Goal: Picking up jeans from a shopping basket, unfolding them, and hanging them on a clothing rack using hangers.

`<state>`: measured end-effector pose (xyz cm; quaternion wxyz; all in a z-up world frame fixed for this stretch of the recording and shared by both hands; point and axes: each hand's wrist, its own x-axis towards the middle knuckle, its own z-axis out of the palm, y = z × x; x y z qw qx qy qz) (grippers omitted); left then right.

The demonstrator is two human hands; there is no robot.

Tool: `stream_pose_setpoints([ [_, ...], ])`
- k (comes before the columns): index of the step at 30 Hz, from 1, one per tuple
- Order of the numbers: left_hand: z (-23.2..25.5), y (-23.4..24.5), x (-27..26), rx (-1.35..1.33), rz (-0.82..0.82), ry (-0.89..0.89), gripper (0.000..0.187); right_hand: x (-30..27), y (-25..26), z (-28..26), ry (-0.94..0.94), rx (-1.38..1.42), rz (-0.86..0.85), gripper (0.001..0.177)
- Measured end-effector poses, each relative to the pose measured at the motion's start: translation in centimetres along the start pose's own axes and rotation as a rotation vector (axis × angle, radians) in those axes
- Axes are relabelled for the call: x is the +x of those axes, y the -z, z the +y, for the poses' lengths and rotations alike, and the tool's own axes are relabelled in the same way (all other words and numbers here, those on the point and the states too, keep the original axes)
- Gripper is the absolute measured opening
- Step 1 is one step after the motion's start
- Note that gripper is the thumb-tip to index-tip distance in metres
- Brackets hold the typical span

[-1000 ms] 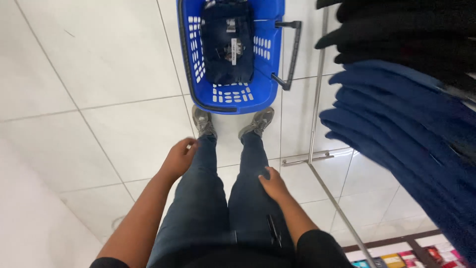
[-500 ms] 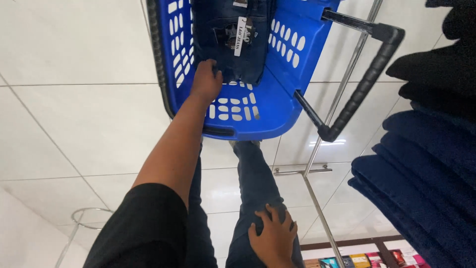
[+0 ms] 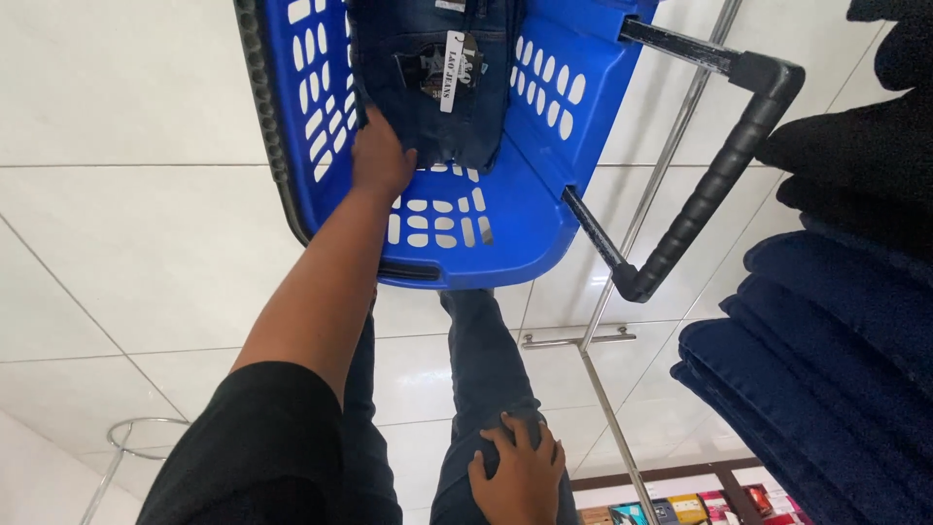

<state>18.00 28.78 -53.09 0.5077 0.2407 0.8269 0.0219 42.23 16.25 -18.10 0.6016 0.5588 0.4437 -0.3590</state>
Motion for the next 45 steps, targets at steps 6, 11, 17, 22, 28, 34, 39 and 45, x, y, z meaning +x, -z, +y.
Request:
stream_pose_setpoints([
  [6, -1.0, -1.0, 1.4, -0.193, 0.073, 0.031, 0.098, 0.4, -1.7, 0.8, 0.024, 0.019, 0.095, 0.035],
  [11, 0.6, 1.7, 0.1, -0.244, 0.025, -0.053, 0.06, 0.1, -1.4, 1.0, 0.05, 0.032, 0.094, 0.035],
  [17, 1.0, 3.5, -4.1, -0.576, 0.11, 0.008, 0.053, -1.2, -1.6, 1.2, 0.115, 0.062, 0.093, 0.037],
  [22, 2.5, 12.3, -13.2, -0.959, -0.26, -0.202, 0.077, -2.8, -1.9, 0.3, 0.191, 0.144, 0.212, 0.031],
  [28, -0.3, 20.4, -29.5, -0.889, -0.197, -0.505, 0.095, -1.8, -4.6, 2.9, 0.379, 0.349, 0.241, 0.021],
  [34, -2.2, 29.0, -47.5, -0.921, -0.308, -0.645, 0.087, -4.0, -2.1, 4.6, 0.695, 0.972, 0.345, 0.02],
  [39, -0.3, 38.4, -62.7, -1.088, -0.585, -0.926, 0.075, -18.4, 8.1, 2.7, 1.123, 1.457, 0.188, 0.037],
  [45, -3.3, 42.9, -66.2, -1.029, -0.573, -1.101, 0.064, -44.7, 10.2, 2.1, 1.396, 1.653, -0.381, 0.039],
])
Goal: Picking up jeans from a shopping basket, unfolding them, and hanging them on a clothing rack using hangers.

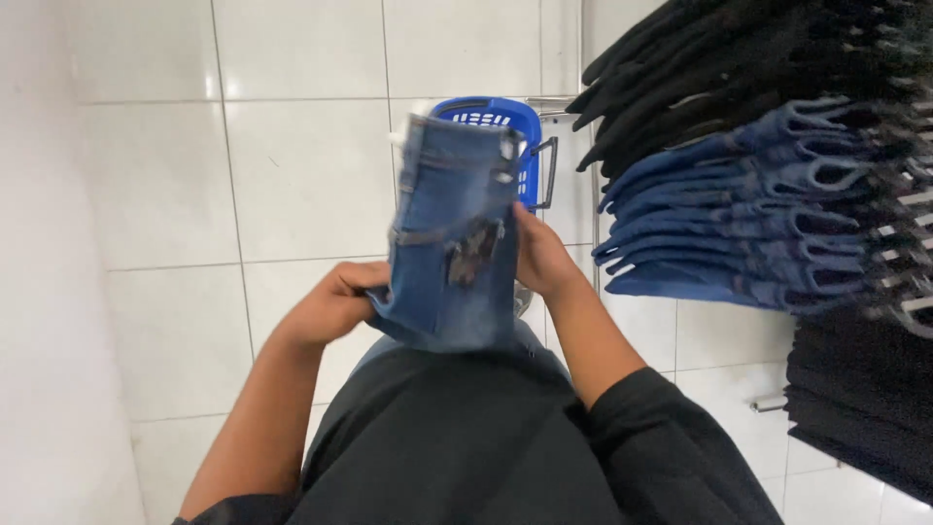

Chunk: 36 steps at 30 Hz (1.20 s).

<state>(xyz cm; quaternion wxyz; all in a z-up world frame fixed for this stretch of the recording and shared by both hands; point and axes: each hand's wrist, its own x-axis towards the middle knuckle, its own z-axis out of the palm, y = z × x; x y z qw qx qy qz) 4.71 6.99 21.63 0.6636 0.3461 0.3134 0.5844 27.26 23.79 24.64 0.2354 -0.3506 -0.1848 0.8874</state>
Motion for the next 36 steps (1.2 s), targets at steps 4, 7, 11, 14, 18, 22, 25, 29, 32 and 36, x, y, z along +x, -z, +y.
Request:
stream_pose_setpoints([
  [4, 3.7, -1.3, -1.4, 0.173, 0.127, 0.046, 0.062, -2.2, 2.4, 0.1, 0.154, 0.021, 0.085, 0.031],
  [7, 6.0, -1.9, -1.5, 0.355, 0.269, 0.158, 0.071, -4.0, 3.9, -0.7, 0.289, 0.05, 0.005, 0.041],
  [11, 9.5, -5.0, -0.1, 0.507, 0.265, 0.376, 0.066, -7.9, 0.8, -1.5, 0.431, 0.026, -0.037, 0.052],
  [14, 10.2, -6.8, 1.4, 0.657, 0.221, 0.492, 0.068, -9.9, -0.9, -1.6, 0.538, -0.113, 0.005, 0.055],
  [18, 8.4, -8.9, 3.5, 0.892, 0.128, 0.223, 0.057, -10.9, 2.0, -1.0, 0.748, -0.466, 0.064, 0.054],
  [22, 7.9, -16.5, 5.1, 0.765, 0.095, -0.082, 0.05, -15.9, 0.9, -3.1, 0.9, -0.741, 0.136, 0.061],
  [25, 6.6, -21.9, 6.3, 0.624, -0.015, -0.157, 0.063, -19.2, -0.7, -4.1, 1.011, -1.042, 0.191, 0.062],
  [29, 3.1, -26.9, 7.8, 0.516, -0.114, -0.143, 0.086, -23.5, -0.6, -6.8, 1.092, -1.384, 0.106, 0.022],
  [32, 0.6, -29.7, 8.6, 0.409, -0.167, -0.151, 0.094, -26.5, 1.6, -8.1, 1.059, -1.449, 0.061, 0.029],
  [36, -3.2, -32.7, 8.7, 0.316, -0.181, -0.248, 0.098, -29.6, 4.1, -9.4, 0.983, -1.418, -0.026, 0.034],
])
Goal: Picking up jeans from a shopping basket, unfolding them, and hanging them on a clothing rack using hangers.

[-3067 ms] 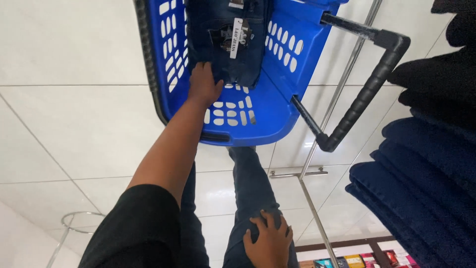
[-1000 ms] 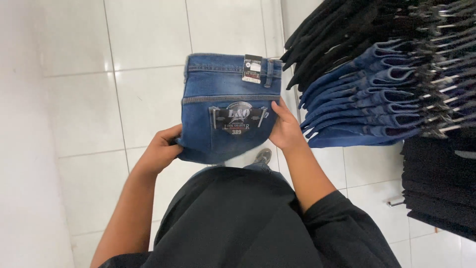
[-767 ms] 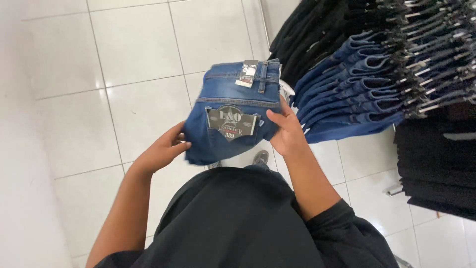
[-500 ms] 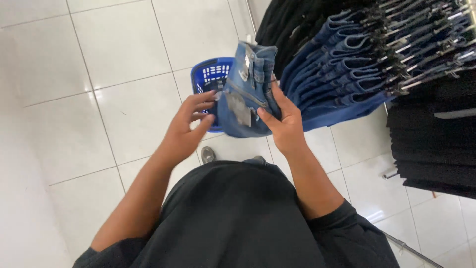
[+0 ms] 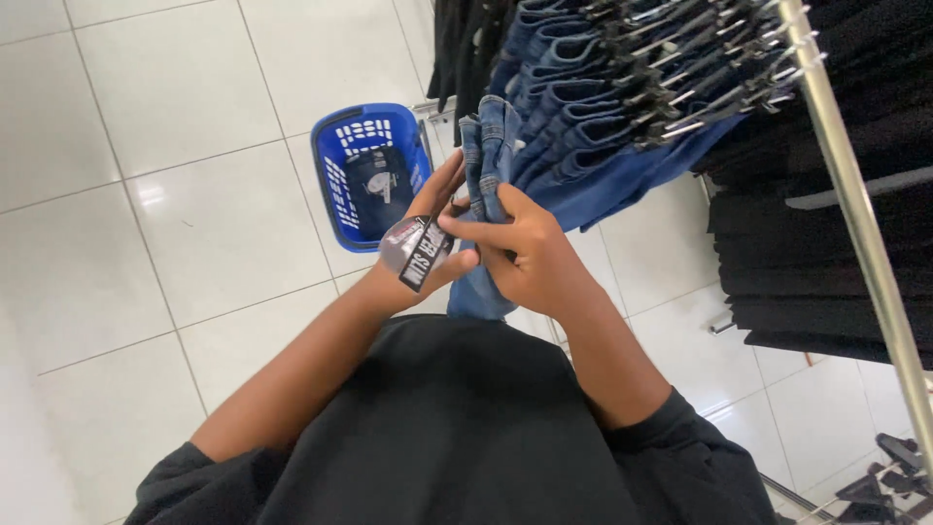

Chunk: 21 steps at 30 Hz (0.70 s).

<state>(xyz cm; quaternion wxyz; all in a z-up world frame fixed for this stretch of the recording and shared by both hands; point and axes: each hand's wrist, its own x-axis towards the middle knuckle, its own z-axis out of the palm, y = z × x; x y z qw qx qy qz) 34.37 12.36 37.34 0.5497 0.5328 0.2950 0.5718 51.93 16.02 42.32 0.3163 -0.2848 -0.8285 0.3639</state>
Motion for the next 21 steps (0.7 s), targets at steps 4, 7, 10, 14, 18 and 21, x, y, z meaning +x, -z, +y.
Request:
stream_pose_setpoints([
  [4, -1.3, -2.3, 0.3, -0.133, -0.04, 0.094, 0.119, -2.9, 1.9, 2.8, -0.037, 0.098, 0.084, 0.035],
  [7, -1.8, -4.7, 0.4, -0.111, 0.065, 0.13, 0.105, -4.8, 2.0, 5.3, -0.043, 0.274, 0.075, 0.042],
  [10, -4.2, -6.0, 0.3, 0.094, 0.133, 0.271, 0.087, -6.4, 2.0, 8.8, -0.052, 0.532, 0.066, 0.059],
  [14, -6.6, -6.9, 0.2, 0.474, 0.377, 0.221, 0.046, -7.5, 1.9, 11.3, -0.029, 0.716, 0.144, 0.056],
  [18, -7.6, -5.1, 0.0, 0.507, 0.606, 0.217, 0.027, -7.4, 2.2, 10.6, 0.004, 0.696, 0.333, 0.051],
  [21, -3.6, -4.5, 0.1, 0.267, 0.813, 0.235, 0.031, -8.8, 3.2, 12.9, 0.015, 0.676, 0.4, 0.051],
])
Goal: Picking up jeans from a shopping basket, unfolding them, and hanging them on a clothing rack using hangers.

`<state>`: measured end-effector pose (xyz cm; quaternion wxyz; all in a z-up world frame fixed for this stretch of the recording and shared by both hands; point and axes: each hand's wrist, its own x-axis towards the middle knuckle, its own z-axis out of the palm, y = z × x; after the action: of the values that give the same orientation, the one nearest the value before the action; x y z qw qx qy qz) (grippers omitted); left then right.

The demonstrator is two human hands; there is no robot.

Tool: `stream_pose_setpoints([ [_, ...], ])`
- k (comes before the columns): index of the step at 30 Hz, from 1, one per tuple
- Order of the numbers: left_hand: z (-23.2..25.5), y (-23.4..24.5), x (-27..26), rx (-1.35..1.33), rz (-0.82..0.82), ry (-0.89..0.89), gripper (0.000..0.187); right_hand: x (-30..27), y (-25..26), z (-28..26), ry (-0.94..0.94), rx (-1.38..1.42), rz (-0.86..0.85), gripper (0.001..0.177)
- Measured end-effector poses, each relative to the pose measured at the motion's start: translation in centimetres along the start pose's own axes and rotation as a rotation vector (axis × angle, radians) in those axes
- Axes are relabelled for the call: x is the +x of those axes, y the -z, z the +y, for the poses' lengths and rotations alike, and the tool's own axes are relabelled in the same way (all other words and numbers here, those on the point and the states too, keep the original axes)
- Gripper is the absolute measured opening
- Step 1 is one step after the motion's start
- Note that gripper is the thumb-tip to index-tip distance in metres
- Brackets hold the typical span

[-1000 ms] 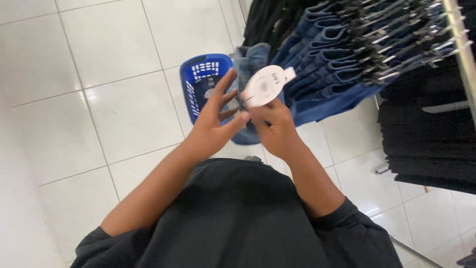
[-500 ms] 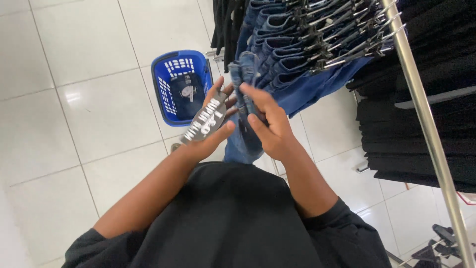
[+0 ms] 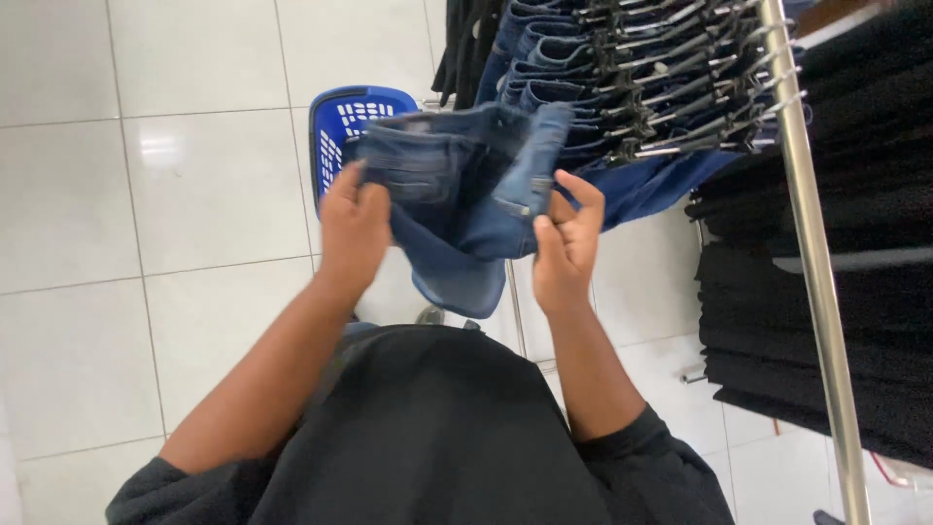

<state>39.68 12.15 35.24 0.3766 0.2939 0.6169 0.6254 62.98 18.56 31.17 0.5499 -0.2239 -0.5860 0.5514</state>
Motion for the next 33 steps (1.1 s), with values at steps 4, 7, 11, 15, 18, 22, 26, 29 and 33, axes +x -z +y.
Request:
stream_pose_setpoints([
  [4, -7.2, 5.9, 4.3, -0.022, 0.308, 0.12, 0.02, 0.1, 0.5, -2.0, -0.016, -0.139, 0.013, 0.049],
  [7, -6.1, 9.2, 5.1, -0.14, 0.42, 0.013, 0.024, -0.7, 1.8, -1.7, -0.057, -0.301, 0.014, 0.045],
  [11, -5.0, 12.5, 6.4, -0.11, 0.373, -0.127, 0.028, -1.8, 2.8, 0.0, -0.138, -0.407, 0.051, 0.046],
  [15, -3.1, 13.6, 6.5, -0.033, 0.269, -0.264, 0.026, -2.5, 2.0, 1.4, -0.104, -0.548, 0.143, 0.043],
  [18, 0.6, 13.4, 6.1, -0.001, 0.203, -0.317, 0.025, -1.4, -2.0, -0.1, 0.143, -0.866, 0.18, 0.059],
  [22, 1.0, 15.0, 7.0, 0.079, 0.099, -0.388, 0.023, -0.3, -5.1, 2.0, 0.406, -1.222, 0.108, 0.059],
  [26, 2.9, 16.0, 6.2, 0.094, -0.036, -0.445, 0.026, -0.2, -9.7, 4.6, 0.095, -1.246, -0.082, 0.058],
  [29, 3.2, 17.9, 6.6, 0.09, -0.058, -0.478, 0.028, 0.0, -11.9, 6.8, -0.056, -1.193, -0.143, 0.067],
  [33, 2.5, 21.7, 7.6, 0.089, -0.032, -0.537, 0.029, 0.7, -13.9, 7.9, -0.051, -1.133, -0.156, 0.079],
])
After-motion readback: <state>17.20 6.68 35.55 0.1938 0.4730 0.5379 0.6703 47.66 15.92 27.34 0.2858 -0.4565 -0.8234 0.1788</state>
